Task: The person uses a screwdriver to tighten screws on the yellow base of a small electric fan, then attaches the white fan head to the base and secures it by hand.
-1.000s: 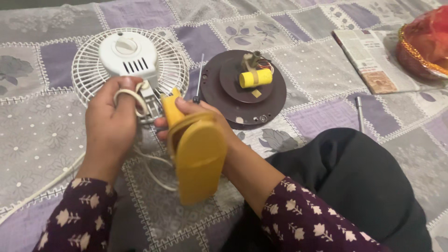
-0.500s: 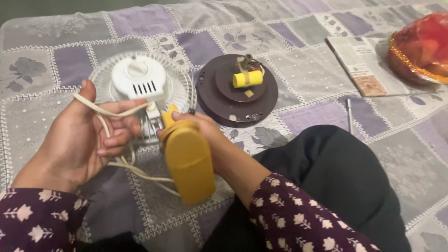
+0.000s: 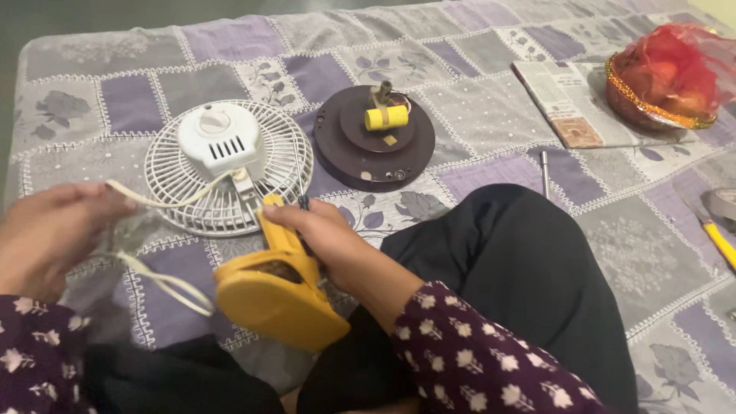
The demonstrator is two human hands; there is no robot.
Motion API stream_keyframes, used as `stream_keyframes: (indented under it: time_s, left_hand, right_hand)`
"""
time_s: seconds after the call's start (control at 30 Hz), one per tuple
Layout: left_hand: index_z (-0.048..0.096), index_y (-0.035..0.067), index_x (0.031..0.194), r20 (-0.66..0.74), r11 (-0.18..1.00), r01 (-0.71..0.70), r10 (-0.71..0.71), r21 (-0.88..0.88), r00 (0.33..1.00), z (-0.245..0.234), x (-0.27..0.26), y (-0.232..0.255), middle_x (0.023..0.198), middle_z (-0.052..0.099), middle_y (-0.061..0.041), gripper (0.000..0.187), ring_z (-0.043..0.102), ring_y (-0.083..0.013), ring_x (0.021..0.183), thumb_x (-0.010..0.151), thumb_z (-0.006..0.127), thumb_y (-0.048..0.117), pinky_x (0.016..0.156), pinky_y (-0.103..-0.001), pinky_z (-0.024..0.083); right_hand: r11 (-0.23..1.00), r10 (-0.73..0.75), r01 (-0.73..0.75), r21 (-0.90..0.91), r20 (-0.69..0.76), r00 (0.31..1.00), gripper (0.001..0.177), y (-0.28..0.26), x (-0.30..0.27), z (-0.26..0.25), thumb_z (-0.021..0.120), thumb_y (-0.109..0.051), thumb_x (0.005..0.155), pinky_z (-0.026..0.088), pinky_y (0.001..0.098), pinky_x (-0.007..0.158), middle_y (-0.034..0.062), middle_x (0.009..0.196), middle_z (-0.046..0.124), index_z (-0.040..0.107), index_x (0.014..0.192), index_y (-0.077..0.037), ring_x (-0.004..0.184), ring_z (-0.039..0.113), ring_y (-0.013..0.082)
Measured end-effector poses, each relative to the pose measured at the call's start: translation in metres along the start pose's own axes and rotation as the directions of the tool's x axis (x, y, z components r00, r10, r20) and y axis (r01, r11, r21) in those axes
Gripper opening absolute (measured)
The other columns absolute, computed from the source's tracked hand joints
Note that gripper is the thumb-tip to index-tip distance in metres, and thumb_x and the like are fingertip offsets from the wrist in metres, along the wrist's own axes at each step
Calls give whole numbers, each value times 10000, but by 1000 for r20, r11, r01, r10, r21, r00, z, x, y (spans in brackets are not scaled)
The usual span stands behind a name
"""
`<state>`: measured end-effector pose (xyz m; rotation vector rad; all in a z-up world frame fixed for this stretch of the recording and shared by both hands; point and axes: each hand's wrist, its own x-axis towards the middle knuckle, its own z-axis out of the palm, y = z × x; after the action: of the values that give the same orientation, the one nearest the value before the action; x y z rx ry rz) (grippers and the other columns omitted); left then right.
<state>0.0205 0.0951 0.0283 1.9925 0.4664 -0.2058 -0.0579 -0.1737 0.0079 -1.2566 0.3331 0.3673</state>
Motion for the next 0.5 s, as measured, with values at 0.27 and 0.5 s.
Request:
stream_keyframes:
  time_s: [0.27,0.5]
  left_hand:
    - [559,-3,1326,132,982,-166,178,-92,975,-12,-24,25,1177,622,-221,429,685,-288,974,906,633,-58,839,-351,571]
    - [679,-36,1228,448,993,68,-17,-98,894,42,-92,94,1148,736,-155,370,705,-215,1003,1036,485,214,918,-359,544]
  right_hand:
    - [982,-186,186,18,120,975,314,8,5,2,781,-228,912,535,284,638,71,871,668,616,1030,12,715,643,128]
    - [992,60,-61,113,16,998,313,-21,1,-14,736,-244,852,573,309,569,114,824,732,676,997,27,630,703,166]
